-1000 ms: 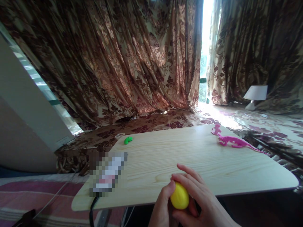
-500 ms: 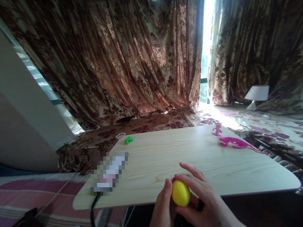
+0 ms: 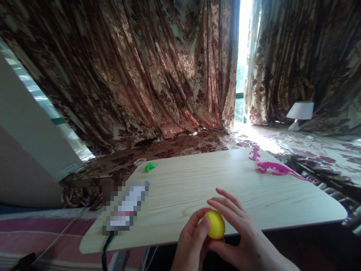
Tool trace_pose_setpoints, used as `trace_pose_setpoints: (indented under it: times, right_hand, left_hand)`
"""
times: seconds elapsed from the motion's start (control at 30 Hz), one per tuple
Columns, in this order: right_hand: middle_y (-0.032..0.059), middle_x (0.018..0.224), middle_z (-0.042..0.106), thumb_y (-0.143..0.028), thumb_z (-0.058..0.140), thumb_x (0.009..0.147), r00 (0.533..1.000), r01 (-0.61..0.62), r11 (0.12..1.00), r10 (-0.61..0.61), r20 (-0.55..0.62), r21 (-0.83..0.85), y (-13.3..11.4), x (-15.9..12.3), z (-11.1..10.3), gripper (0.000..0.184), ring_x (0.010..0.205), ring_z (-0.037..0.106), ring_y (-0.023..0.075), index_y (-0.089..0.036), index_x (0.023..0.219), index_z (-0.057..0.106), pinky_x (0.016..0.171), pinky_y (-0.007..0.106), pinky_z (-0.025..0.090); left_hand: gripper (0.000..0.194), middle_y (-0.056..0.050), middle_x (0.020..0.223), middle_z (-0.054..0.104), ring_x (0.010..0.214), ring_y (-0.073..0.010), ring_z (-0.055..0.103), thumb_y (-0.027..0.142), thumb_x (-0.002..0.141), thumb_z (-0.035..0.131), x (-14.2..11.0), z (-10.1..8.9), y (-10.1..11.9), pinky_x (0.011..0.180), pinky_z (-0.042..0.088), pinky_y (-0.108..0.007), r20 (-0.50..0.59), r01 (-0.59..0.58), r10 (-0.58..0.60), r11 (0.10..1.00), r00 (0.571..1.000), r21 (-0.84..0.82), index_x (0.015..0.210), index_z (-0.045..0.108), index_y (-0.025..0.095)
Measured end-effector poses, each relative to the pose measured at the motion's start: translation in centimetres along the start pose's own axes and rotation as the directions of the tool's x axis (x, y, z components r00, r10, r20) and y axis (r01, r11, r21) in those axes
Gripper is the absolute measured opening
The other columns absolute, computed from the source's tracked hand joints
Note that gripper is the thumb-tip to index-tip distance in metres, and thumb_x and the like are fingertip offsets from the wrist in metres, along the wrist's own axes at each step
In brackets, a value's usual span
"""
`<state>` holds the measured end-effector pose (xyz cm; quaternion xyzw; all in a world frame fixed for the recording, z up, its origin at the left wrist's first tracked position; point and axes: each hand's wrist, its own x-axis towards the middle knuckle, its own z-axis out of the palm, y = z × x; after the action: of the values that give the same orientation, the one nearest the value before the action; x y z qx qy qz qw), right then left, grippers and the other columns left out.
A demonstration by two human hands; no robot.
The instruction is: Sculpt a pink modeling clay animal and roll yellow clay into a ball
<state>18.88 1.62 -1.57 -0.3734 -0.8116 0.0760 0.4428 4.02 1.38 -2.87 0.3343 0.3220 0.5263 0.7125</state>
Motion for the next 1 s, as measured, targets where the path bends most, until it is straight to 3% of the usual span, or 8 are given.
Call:
trace_pose_setpoints:
  times: [0.13,0.33,0.53,0.63,0.73,0.8,0.9,1.0]
  right_hand:
    - [0.0094,0.12,0.056,-0.019,0.069,0.072,0.998,-0.021,0.999,0.019,0.062,0.025,0.0,0.0,-1.0,0.053,0.12,0.043,0.0265,-0.02,0.122,0.051,0.098,0.041,0.042]
    - [0.0062,0.113,0.058,-0.016,0.066,0.074,0.989,-0.123,0.984,0.111,0.094,0.129,-0.4,0.1,-1.5,0.046,0.102,0.056,0.0194,-0.023,0.118,0.054,0.089,0.029,0.049]
    - [0.0046,0.11,0.058,-0.02,0.064,0.078,0.983,-0.159,0.95,0.126,0.134,0.269,-0.8,-0.3,-1.8,0.041,0.098,0.058,0.0166,-0.024,0.118,0.055,0.086,0.024,0.048]
    - [0.0034,0.106,0.059,-0.023,0.064,0.08,0.98,-0.172,0.934,0.131,0.147,0.312,0.0,-0.1,-1.5,0.036,0.096,0.058,0.0156,-0.025,0.115,0.056,0.084,0.023,0.048]
    - [0.0031,0.104,0.059,-0.021,0.062,0.081,0.981,-0.171,0.951,0.14,0.134,0.259,2.7,1.0,-0.2,0.032,0.094,0.058,0.0156,-0.025,0.112,0.057,0.083,0.025,0.048]
    - [0.0041,0.107,0.059,-0.015,0.06,0.08,0.981,-0.166,0.974,0.147,0.126,0.156,5.2,1.9,1.2,0.032,0.095,0.058,0.0171,-0.023,0.111,0.057,0.085,0.029,0.046]
    - [0.0055,0.112,0.058,-0.01,0.057,0.077,0.975,-0.151,0.988,0.143,0.168,0.031,8.4,2.6,2.7,0.04,0.099,0.058,0.0196,-0.022,0.115,0.056,0.087,0.032,0.046]
    - [0.0066,0.12,0.056,-0.01,0.053,0.078,0.962,-0.119,0.992,0.107,0.252,0.031,9.9,2.8,2.4,0.045,0.105,0.056,0.02,-0.023,0.121,0.054,0.092,0.033,0.044]
  left_hand:
    - [0.038,-0.011,0.092,0.068,0.084,-0.0225,0.063,0.044,0.079,0.058,-0.1,0.0,0.2,0.072,0.048,-0.032,0.021,-0.005,0.003,0.997,1.0,0.072,0.1,0.064,0.014]
    - [0.035,-0.009,0.102,0.069,0.099,-0.0225,0.061,0.034,0.069,0.071,-0.5,0.4,0.9,0.083,0.047,-0.028,-0.037,-0.18,0.195,0.953,0.98,0.244,0.101,0.066,0.018]
    - [0.042,-0.008,0.098,0.07,0.094,-0.0225,0.063,0.031,0.065,0.075,-1.2,0.3,1.0,0.077,0.049,-0.026,0.055,-0.164,0.155,0.957,0.986,0.239,0.104,0.065,0.019]
    - [0.038,-0.007,0.094,0.071,0.086,-0.02,0.064,0.031,0.069,0.071,-0.3,-0.6,1.4,0.075,0.05,-0.027,0.112,-0.159,0.125,0.911,0.986,0.38,0.105,0.064,0.019]
    - [0.035,-0.005,0.093,0.07,0.086,-0.0189,0.064,0.029,0.077,0.062,3.0,-1.7,2.0,0.076,0.05,-0.029,0.203,-0.236,0.132,0.701,0.97,0.673,0.111,0.061,0.02]
    - [0.034,-0.006,0.105,0.067,0.095,-0.0193,0.061,0.023,0.076,0.061,6.2,-2.4,2.3,0.087,0.047,-0.032,0.315,-0.396,0.258,0.379,0.913,0.837,0.11,0.062,0.021]
    - [0.033,-0.005,0.107,0.065,0.104,-0.0218,0.055,0.016,0.069,0.065,10.1,-3.4,2.1,0.096,0.039,-0.037,0.355,-0.436,0.321,0.231,0.878,0.87,0.101,0.067,0.022]
    - [0.032,-0.004,0.098,0.065,0.099,-0.0219,0.054,0.014,0.065,0.067,11.4,-4.1,1.4,0.093,0.04,-0.038,0.382,-0.456,0.34,0.169,0.859,0.874,0.096,0.068,0.023]
